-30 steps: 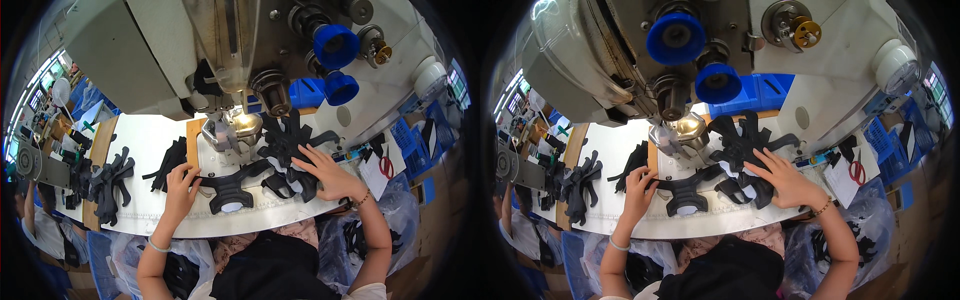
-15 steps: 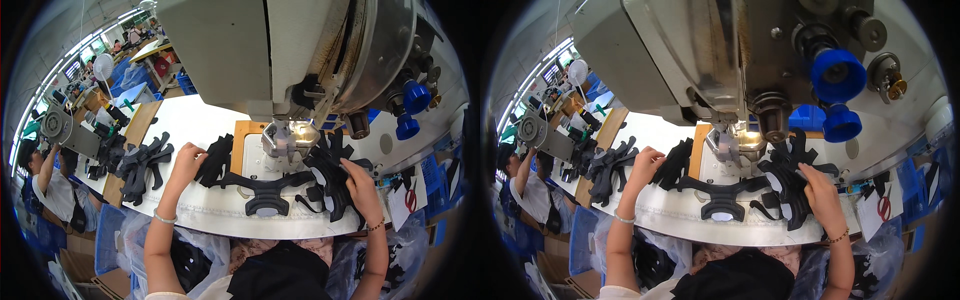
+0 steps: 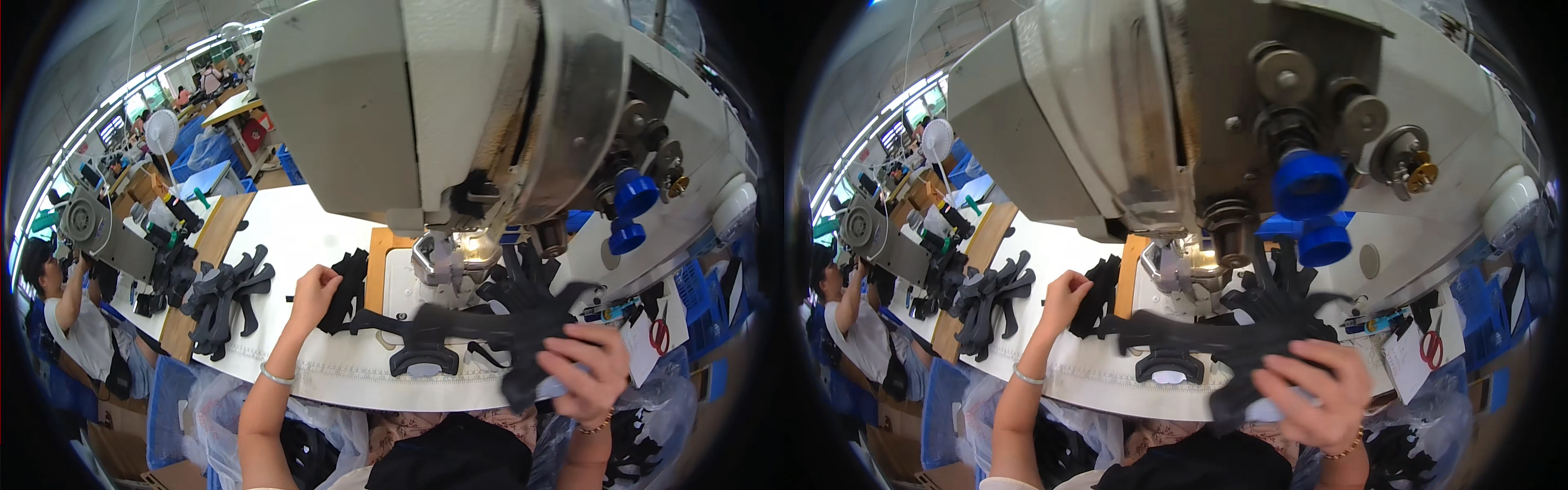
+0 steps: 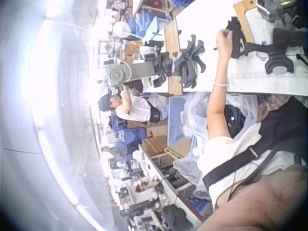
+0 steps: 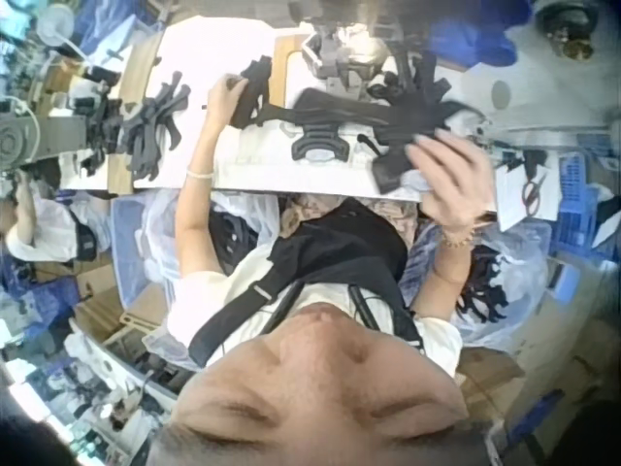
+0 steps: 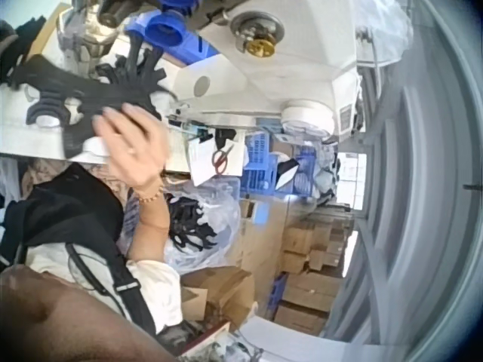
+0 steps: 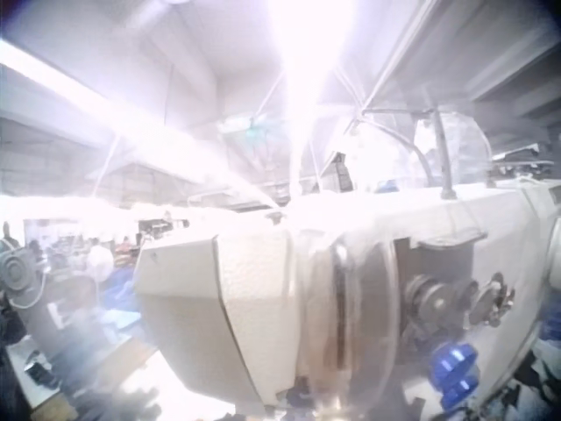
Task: The person installs a bobbin into a sewing machine using thread snips and then sews fabric parts together using the sewing machine.
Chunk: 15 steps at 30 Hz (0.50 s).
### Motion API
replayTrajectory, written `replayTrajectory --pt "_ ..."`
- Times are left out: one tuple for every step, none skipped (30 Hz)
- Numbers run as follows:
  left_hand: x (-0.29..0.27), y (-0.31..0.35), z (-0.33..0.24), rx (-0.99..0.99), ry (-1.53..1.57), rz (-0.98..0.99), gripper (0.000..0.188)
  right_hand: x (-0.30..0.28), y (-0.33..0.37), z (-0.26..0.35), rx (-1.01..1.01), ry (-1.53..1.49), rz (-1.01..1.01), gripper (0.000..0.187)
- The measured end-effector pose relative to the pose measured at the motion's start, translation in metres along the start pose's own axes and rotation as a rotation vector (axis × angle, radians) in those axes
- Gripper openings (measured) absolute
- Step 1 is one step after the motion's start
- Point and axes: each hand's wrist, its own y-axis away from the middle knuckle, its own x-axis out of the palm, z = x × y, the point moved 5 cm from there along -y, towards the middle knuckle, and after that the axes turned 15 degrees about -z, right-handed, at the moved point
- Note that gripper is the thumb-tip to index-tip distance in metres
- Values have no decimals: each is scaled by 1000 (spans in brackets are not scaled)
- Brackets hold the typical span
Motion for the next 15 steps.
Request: replayTrajectory --pt "-3 -4 3 -105 109 -15 10 10 -8 6 -19 -69 24 26" --pt "-13 -8 28 -163 374 -44 9 29 -13 12 -94 -120 22 22" --pt "-18 -14 23 -175 620 -87 9 42 -17 14 -144 -135 -45 21" --pt "-27 -21 20 -162 694 -191 11 58 -17 11 -157 -155 -80 21" --pt "-42 -27 13 -145 766 -301 13 73 -14 7 -155 -173 -93 27" --pt "-54 -31 5 -124 796 -387 16 86 -13 2 -171 -177 -88 30" --pt "-68 -33 -4 -104 824 -473 18 94 -14 -1 -187 -181 -83 33" --pt "-88 -32 -15 -49 800 -510 21 100 -14 0 -197 -187 -95 33" --pt "-104 -22 -39 -17 708 -532 20 106 -12 -1 -172 -224 -104 36" --pt "-106 -12 -67 38 607 -479 20 109 -8 -4 -143 -244 -104 39" --pt "-106 0 -95 92 503 -424 20 110 -4 -7 -134 -236 -85 41" --pt "-105 14 -126 225 417 -337 20 110 0 -8 -147 -235 -98 40" --pt "-97 27 -153 350 333 -243 20 114 7 -12 -156 -230 -103 39" --pt "-91 40 -179 418 342 -151 23 115 8 -13 -156 -230 -98 39" --pt "-87 50 -198 482 340 -70 27 116 5 -8 -195 -175 -108 37"
